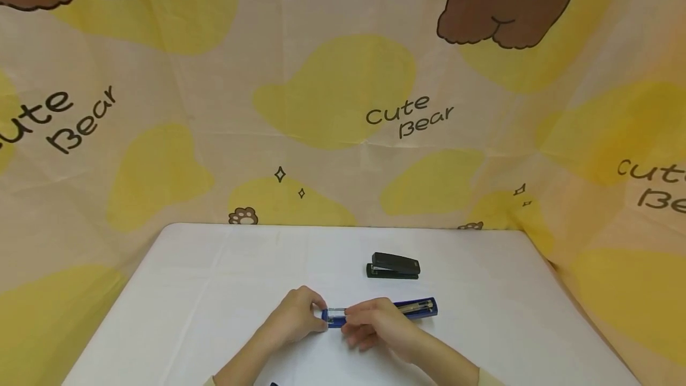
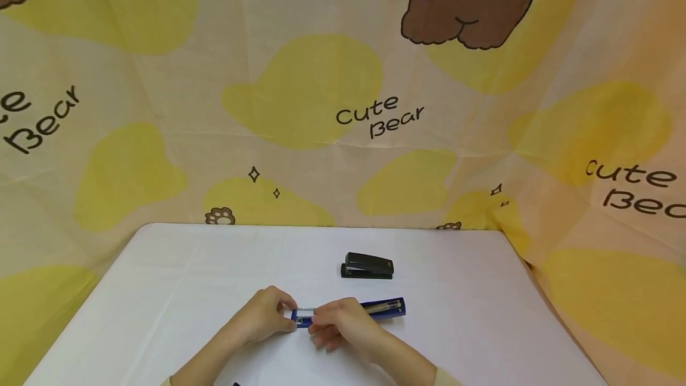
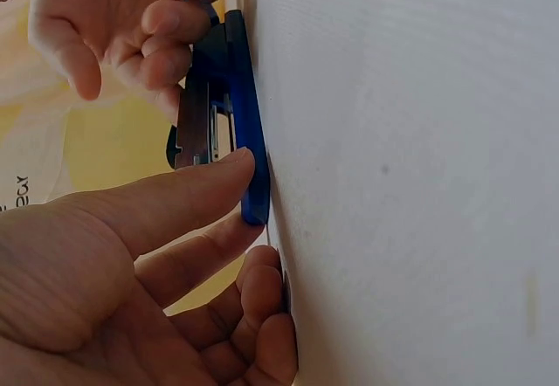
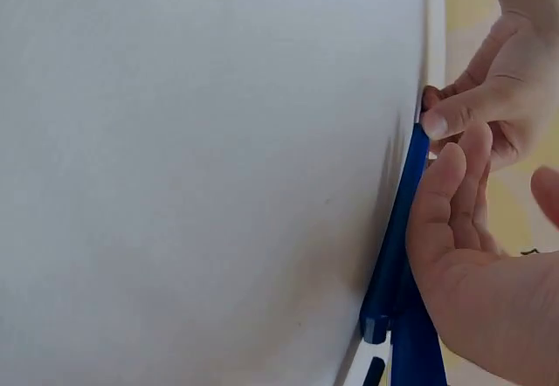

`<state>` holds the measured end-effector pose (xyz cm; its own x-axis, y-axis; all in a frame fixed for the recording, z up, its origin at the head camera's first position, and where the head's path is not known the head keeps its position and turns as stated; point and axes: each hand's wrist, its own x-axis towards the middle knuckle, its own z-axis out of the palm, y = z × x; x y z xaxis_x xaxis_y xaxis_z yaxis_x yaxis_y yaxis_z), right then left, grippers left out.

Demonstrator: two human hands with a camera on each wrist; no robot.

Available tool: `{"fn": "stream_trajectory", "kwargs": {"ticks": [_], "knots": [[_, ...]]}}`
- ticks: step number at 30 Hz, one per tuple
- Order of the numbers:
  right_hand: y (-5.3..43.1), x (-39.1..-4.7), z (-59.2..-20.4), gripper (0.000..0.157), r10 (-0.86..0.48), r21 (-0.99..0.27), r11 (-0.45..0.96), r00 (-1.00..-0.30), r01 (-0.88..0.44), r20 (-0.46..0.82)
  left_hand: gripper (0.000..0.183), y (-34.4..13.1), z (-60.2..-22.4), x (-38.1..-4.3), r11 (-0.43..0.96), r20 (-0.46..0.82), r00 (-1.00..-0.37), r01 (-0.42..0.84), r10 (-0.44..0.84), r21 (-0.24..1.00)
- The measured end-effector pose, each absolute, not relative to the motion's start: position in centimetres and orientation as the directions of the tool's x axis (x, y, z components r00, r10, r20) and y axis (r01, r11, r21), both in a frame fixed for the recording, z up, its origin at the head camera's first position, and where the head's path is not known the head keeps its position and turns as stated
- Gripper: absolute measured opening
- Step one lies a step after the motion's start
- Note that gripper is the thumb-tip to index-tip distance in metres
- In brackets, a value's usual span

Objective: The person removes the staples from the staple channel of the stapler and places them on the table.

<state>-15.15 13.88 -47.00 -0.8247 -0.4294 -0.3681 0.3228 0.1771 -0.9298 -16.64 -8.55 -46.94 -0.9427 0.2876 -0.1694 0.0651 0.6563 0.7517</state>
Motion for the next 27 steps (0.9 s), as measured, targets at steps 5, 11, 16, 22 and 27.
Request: {"fn": "stream_trajectory", "kwargs": {"ticks": [5,11,16,22,27], "knots": [[13.6,-15.0,-46.9,0.035,-0.392,-0.896,0.06,-0.815,0.439,-0.426,0.026,-8.7,-46.9,-16.6,0.644,-0.157,-0.944,0.073,0.292,0.762],[13.1,-14.7,-47.0,0.029,-0.323,-0.864,-0.014,-0.82,0.503,-0.473,0.025,-8.7,-46.9,-16.5,0.646,-0.143,-0.944,0.089,0.298,0.758],[12.8,-14.6,-47.2,0.027,-0.28,-0.853,-0.03,-0.823,0.521,-0.493,0.026,-8.7,-46.9,-16.6,0.651,-0.149,-0.942,0.088,0.301,0.754],[12.3,-14.6,-47.0,0.025,-0.257,-0.85,-0.019,-0.824,0.527,-0.505,0.027,-8.6,-46.9,-16.7,0.661,-0.168,-0.942,0.071,0.291,0.747],[11.8,-14.5,-46.8,0.026,-0.256,-0.85,-0.005,-0.823,0.526,-0.508,0.027,-8.6,-46.7,-16.7,0.659,-0.175,-0.941,0.063,0.289,0.75]]}}
